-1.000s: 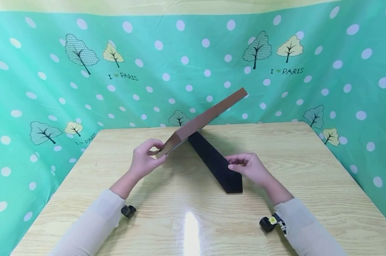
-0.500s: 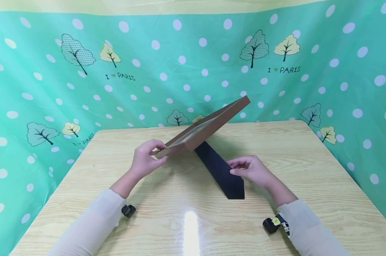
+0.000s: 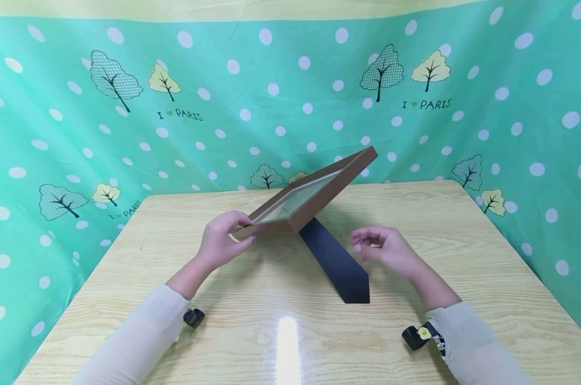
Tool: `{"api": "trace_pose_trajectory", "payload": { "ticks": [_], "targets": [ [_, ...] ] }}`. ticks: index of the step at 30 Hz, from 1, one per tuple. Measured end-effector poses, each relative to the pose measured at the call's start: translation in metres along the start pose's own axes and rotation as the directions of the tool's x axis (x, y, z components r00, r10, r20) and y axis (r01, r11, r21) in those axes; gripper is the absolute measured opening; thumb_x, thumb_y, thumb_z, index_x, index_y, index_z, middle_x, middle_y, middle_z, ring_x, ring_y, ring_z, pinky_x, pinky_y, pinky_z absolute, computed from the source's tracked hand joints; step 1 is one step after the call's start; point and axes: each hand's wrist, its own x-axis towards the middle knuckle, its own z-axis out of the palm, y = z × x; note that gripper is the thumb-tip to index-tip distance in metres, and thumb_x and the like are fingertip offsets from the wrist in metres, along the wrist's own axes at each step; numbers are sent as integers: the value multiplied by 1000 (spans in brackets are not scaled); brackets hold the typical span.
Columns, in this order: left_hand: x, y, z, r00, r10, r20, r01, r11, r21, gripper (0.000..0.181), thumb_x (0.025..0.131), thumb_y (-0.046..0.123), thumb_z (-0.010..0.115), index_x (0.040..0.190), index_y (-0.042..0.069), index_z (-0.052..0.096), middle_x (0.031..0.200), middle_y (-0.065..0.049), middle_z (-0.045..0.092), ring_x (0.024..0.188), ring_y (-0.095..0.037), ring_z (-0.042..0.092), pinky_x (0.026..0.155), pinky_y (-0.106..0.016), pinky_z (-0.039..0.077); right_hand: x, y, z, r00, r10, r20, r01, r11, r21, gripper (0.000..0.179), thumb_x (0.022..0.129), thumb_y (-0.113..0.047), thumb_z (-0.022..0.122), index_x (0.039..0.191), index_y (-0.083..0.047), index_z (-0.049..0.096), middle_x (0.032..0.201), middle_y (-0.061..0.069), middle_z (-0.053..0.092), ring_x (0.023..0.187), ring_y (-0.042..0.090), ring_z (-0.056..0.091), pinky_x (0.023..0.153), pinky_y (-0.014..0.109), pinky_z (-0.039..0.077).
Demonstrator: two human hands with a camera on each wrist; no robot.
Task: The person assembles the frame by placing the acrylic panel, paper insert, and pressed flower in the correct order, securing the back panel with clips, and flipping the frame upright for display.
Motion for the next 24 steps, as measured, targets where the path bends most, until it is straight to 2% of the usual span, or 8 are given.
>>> {"api": "trace_pose_trajectory", "payload": {
  "ticks": [4, 7, 9, 12, 15, 17, 21, 24],
  "targets": [
    [-1, 2, -1, 1000, 29, 0, -29, 1000, 13, 32, 66, 7, 86, 92, 9, 67, 87, -1, 69, 80, -18, 63, 71, -33, 55, 3, -28, -1, 995, -33, -99, 38, 998, 50, 33, 97, -3, 59, 128, 7, 54, 114, 4, 65, 94, 18, 67, 77, 30, 57],
    [-2, 4, -3, 999, 42, 5, -42, 999, 27, 32, 66, 8, 86, 93, 9, 68, 87, -1, 69, 81, -17, 64, 73, -33, 55, 9, -51, 1, 987, -50, -155, 84, 971, 222, 39, 99, -3, 54, 137, 3, 48, 123, 8, 60, 104, 18, 65, 85, 31, 55],
    [-2, 6, -4, 999, 50, 7, -50, 998, 34, 32, 66, 8, 86, 93, 9, 68, 88, -1, 70, 82, -18, 64, 74, -33, 55, 13, -65, 4, 980, -43, -195, 115, 919, 377, 42, 99, -1, 53, 140, 2, 43, 126, 12, 56, 108, 20, 64, 88, 32, 53],
    [-2, 8, -4, 998, 57, 6, -57, 998, 36, 32, 66, 8, 86, 93, 9, 68, 89, -1, 70, 83, -18, 64, 75, -33, 55, 20, -84, 7, 967, 0, -254, 149, 811, 566, 48, 98, 2, 52, 143, 4, 36, 127, 16, 53, 108, 24, 64, 88, 34, 53],
    [-3, 9, -4, 998, 62, 4, -62, 997, 38, 32, 66, 8, 86, 93, 9, 68, 89, -1, 70, 82, -18, 64, 74, -32, 55, 26, -99, 10, 954, 66, -293, 138, 771, 621, 55, 96, 3, 56, 145, 6, 31, 125, 16, 51, 104, 23, 66, 86, 33, 54],
    [-3, 9, -3, 998, 68, 3, -68, 997, 43, 33, 66, 7, 86, 93, 8, 68, 89, -1, 70, 82, -18, 64, 74, -32, 55, 31, -106, 12, 943, 110, -313, 106, 793, 599, 62, 94, 2, 61, 147, 6, 29, 123, 16, 48, 98, 21, 67, 84, 31, 55],
    [-5, 12, -3, 996, 93, 0, -93, 994, 64, 32, 67, 8, 87, 93, 9, 68, 89, -1, 70, 82, -18, 65, 73, -32, 56, 37, -116, 13, 921, 182, -344, 12, 870, 492, 74, 87, -3, 72, 149, 3, 31, 122, 13, 46, 92, 14, 68, 82, 27, 55],
    [-7, 16, -3, 993, 121, 2, -121, 989, 79, 32, 68, 11, 87, 94, 10, 69, 90, 0, 70, 82, -17, 65, 72, -31, 56, 39, -120, 11, 918, 210, -336, -49, 901, 430, 79, 86, -6, 75, 150, 1, 30, 125, 11, 45, 93, 9, 66, 83, 23, 54]
  ]
}}
